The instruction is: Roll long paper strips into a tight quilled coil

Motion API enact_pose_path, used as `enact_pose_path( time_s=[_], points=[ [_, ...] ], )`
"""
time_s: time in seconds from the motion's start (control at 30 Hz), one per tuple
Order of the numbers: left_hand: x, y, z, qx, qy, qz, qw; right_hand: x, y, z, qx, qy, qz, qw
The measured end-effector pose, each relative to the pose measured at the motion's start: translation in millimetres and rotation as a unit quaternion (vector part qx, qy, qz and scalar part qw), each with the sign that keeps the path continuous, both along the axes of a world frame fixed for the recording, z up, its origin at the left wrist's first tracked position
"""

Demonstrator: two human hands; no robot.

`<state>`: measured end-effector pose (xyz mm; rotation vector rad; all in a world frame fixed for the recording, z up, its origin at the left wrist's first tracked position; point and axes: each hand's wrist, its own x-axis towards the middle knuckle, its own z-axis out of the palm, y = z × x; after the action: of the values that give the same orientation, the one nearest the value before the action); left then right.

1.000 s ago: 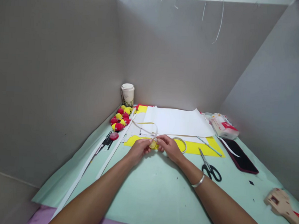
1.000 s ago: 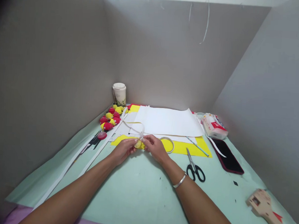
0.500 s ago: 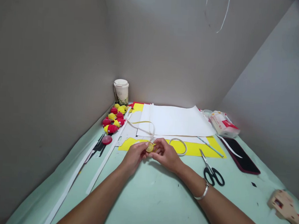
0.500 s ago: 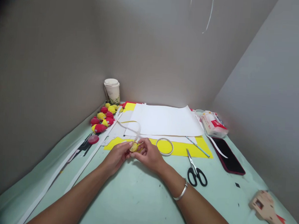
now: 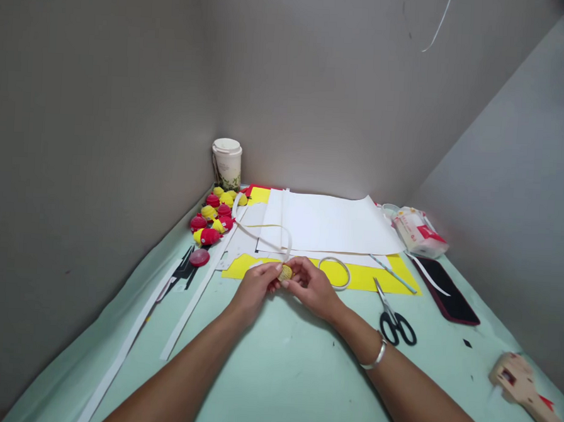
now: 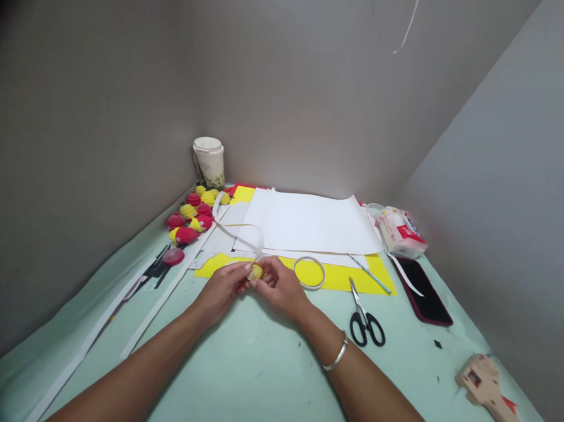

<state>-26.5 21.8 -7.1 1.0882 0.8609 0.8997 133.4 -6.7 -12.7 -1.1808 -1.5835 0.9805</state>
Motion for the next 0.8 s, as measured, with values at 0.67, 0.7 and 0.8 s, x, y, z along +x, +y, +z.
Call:
enact_pose_path(
  time_s=[0.67,0.7,0.8],
  points=[
    [22,9,22.7,0.088,0.134,0.004,0.987,3,8,3.0,-0.055,0.205,-0.057,0.976],
    [21,9,23.3,0.089,0.138,0.0,0.986,3,8,3.4,-0.059,0.205,-0.057,0.975],
    [17,7,24.1,0.077,0.129,-0.009,0.989,2,6,5.2,-0.068,0.206,-0.04,0.975]
  ],
)
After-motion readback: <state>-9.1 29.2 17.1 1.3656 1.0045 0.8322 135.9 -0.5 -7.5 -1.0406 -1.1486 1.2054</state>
